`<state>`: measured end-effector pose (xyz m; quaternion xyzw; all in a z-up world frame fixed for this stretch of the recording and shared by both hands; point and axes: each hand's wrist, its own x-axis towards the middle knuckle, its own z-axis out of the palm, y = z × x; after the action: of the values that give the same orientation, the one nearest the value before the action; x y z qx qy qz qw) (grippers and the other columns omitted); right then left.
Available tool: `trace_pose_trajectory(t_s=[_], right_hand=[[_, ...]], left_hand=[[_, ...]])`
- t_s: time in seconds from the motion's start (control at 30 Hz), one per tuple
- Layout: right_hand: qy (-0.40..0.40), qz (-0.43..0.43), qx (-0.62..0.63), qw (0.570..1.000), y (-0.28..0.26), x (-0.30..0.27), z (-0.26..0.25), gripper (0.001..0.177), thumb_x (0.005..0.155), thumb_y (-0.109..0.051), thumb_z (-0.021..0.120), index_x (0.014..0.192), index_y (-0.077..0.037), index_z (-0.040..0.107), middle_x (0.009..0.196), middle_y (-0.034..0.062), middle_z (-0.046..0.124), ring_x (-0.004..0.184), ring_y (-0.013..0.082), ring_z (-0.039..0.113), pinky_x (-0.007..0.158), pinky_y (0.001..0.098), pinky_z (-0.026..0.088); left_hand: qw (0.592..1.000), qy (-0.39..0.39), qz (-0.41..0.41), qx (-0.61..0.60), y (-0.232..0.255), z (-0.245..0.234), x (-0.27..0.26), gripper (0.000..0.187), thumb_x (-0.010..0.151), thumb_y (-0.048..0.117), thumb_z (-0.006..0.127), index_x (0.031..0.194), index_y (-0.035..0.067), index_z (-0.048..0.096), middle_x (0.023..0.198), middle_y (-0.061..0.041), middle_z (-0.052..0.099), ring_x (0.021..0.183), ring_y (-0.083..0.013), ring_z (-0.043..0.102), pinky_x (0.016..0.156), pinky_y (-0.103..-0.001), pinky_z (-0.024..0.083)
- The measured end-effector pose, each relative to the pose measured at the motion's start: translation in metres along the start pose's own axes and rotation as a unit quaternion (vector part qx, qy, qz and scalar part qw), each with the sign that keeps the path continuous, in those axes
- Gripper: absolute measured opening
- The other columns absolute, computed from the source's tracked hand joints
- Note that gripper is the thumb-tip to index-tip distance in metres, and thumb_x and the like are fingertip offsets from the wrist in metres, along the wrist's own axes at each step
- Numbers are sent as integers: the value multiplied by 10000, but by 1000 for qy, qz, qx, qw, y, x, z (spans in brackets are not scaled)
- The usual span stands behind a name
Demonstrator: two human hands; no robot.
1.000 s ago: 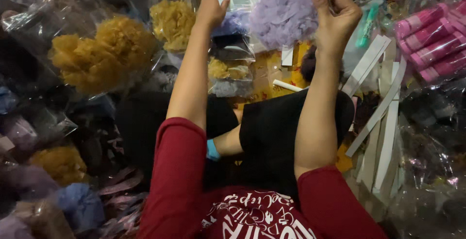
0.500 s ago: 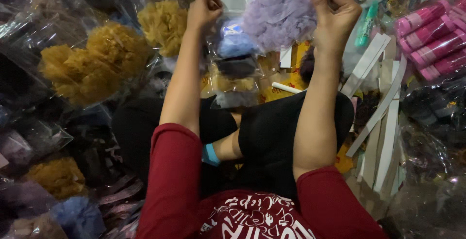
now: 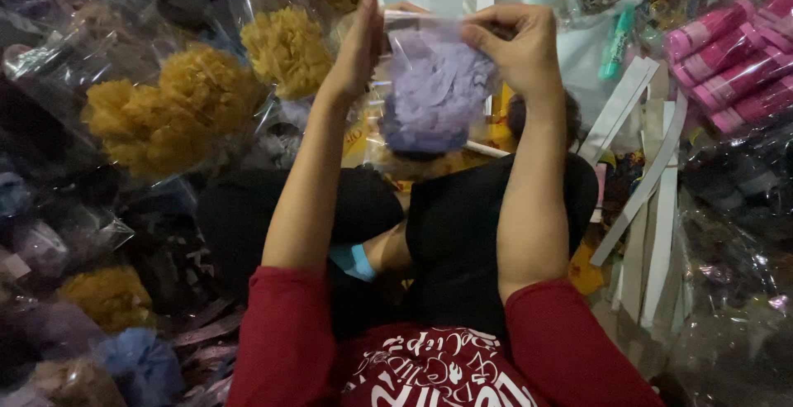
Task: The person packs bath sponges into plastic bags and seals them with a stapler.
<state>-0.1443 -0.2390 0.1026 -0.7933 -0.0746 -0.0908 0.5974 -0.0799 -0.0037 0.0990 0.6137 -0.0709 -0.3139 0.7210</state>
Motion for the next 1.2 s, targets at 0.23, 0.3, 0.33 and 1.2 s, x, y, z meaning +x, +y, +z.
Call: trace_pose_trajectory(t_s=[0.23, 0.3, 0.33, 1.2], right_hand=[[19, 9, 34, 999, -20, -4, 15, 270, 969, -66, 876, 1053, -78, 620, 854, 38, 675, 802, 79, 654, 718, 216, 522], [22, 14, 33, 999, -23, -4, 18, 313, 984, -48, 872, 1047, -101, 570, 753, 29, 646, 735, 61, 621, 665, 219, 468], [3, 7, 48, 999, -24, -5, 18, 345, 976, -60, 859, 1091, -92, 536, 815, 78, 681, 796, 120, 676, 754, 256, 544], [-136, 206, -531, 811, 85, -1, 81, 380, 911, -247, 771, 1219, -115, 591, 1145, 173, 652, 1078, 399, 635, 877, 582, 493]], left_hand=[[992, 2, 130, 6, -4, 12, -22, 344, 896, 304, 799, 1171, 132, 684, 1009, -35, 728, 859, -121, 702, 740, -236, 607], [994, 30, 101, -7, -6, 12, -26, 341, 869, 272, 808, 1129, 71, 715, 980, -59, 757, 850, -141, 743, 744, -245, 639], [993, 43, 112, 10, -7, 11, -28, 263, 891, 252, 787, 1071, 70, 728, 925, -40, 739, 804, -130, 718, 695, -229, 601], [927, 358, 72, -84, -11, -54, -18, 474, 743, 234, 888, 1171, 98, 734, 1153, -131, 799, 1080, -258, 761, 989, -374, 615]])
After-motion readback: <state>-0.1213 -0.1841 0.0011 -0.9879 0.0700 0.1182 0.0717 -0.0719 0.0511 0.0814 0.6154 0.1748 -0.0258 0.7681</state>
